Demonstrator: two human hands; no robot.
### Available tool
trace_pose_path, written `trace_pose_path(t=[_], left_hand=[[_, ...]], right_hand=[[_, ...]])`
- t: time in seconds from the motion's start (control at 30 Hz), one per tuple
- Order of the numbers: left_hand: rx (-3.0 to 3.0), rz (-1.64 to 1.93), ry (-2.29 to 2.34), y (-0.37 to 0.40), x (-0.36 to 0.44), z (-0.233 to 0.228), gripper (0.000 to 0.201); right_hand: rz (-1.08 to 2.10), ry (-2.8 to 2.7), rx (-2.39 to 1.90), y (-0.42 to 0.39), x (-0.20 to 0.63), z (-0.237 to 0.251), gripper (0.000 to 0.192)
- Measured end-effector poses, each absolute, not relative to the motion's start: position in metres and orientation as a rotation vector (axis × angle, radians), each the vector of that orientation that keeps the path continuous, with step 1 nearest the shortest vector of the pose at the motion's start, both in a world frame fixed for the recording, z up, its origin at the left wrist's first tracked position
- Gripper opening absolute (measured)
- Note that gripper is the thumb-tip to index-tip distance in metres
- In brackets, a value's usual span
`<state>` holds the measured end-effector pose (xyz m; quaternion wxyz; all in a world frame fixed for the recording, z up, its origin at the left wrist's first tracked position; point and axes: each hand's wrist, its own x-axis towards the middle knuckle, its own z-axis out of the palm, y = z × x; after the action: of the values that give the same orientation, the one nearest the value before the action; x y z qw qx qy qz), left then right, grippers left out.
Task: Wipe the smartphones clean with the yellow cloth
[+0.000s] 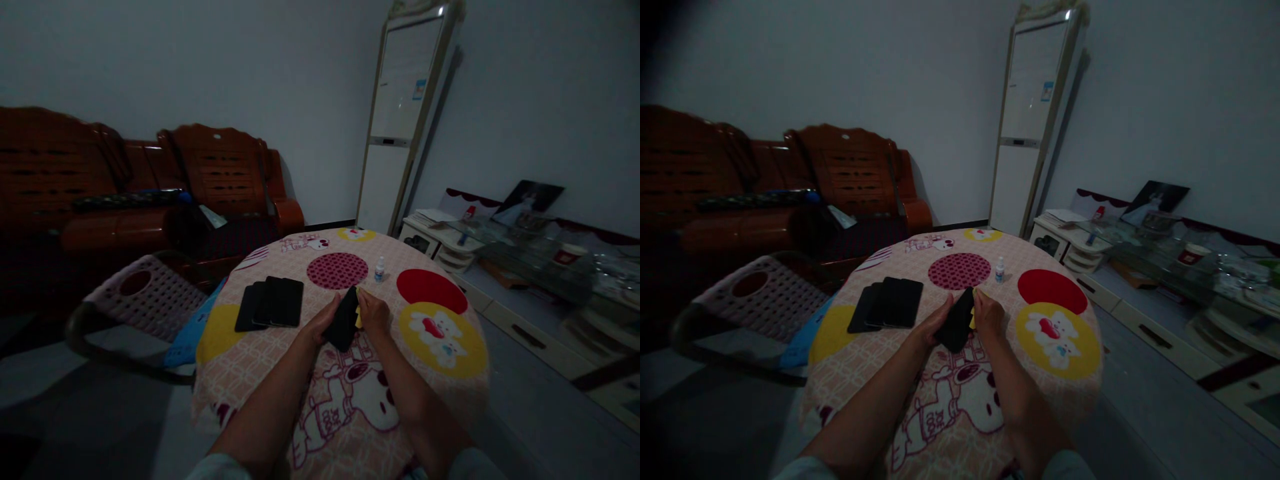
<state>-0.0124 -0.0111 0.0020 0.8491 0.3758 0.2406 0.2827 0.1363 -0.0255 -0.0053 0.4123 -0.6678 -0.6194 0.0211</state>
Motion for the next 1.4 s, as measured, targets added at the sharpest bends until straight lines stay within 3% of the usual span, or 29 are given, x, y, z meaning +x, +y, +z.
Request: trace_pose_path(t=[0.3, 0.57, 0.9, 1.13, 1.4], left_hand=[[0.634, 0.817, 0.571, -0.007, -0.012, 0.007, 0.056], [0.539, 0.888, 0.595, 0.005, -0.021, 0.001, 0.066], [0.553, 0.771, 0.545, -0.002, -0.017, 0.004, 0.061], [0.644, 0.6, 0.423, -0.006, -0.018, 0.004, 0.069], [0.794, 0.646, 0.616, -0.011, -0.016, 0.006, 0.061]], right_hand=[[0.215, -1.628, -1.506, -0.029, 0.13, -0.008, 0.03], [0.424, -1.837, -1.317, -0.04, 0.113, -0.01, 0.024], [0.219, -1.65, -1.452, -0.027, 0.136, -0.014, 0.029], [0.17, -1.465, -1.498, -0.018, 0.152, -0.021, 0.034], [0.204, -1.467, -1.462, -0.023, 0.145, -0.017, 0.035]])
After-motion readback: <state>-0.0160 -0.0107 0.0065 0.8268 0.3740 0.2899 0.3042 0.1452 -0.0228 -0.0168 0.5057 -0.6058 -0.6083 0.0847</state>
